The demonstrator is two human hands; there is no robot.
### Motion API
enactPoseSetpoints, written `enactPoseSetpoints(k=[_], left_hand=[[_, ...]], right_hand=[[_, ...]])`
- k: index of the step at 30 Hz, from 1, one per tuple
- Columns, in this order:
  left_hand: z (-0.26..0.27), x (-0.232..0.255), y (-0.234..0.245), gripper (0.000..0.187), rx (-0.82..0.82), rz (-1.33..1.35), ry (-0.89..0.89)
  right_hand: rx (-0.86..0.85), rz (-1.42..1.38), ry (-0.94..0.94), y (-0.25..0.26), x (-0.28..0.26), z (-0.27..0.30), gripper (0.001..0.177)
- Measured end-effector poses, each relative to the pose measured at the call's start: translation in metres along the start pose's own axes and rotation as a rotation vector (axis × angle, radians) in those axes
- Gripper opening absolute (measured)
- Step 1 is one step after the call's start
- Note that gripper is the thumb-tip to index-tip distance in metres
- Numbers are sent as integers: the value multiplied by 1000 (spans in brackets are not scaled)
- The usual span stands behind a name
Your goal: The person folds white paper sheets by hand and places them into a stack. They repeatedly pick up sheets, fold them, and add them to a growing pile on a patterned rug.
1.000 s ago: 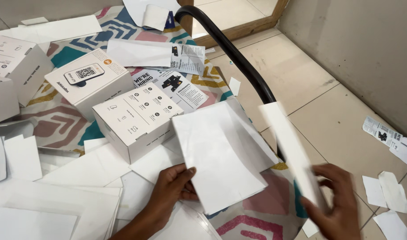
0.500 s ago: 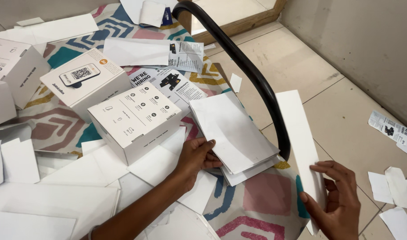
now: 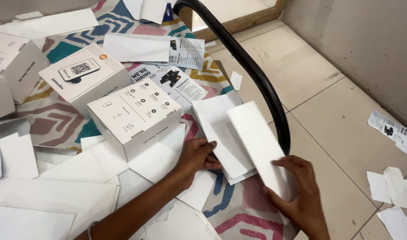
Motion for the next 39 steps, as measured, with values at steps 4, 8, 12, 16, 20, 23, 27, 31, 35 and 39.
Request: enactPoseSetpoints(k=[4,8,12,16,20,23,27,31,35,39], left_hand=[[9,14,3,35,-66,-64,11],[20,50,15,43,-120,-424,36],[27,80,18,52,56,-1130,-645],[-5,96,-9,29,243,-1044,-1207],[-62,105,-43,39,226,-1156,-947],[-87,99,-55,43,214,-1224,-798],[-99,92,-59,39,210,-1216,-798],[-99,93,-58,36,206,-1223,-795],[-97,88,-59,34,194,-1225,-796],[-101,86,-54,35,197,-1215,-777]], right_hand=[[-143,180,-74,-18,-6,-1,70],[-184,220,-105,-19,-12,-1,71],[-259,389,-164,-13,-21,-5,78],[-161,354,189,-8,-37,-9,72],[-279,390,360,-16,-50,-14,55],[-346,443,367,-26,-54,-15,46],[-309,424,432,-32,-54,-18,38],[-362,402,392,-33,-57,-28,40],[-416,377,287,-29,-60,-42,50],[-476,393,218,-25,-64,-49,54]])
Point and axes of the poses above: each hand's wrist, its own z-axis away from the middle knuckle, its own y-axis out of the back of the hand, x = y × z, the point moved 1 cm from there along -z, towards the middle knuckle, and after that the axes turned 13 degrees about x, right-handed, at the moved point
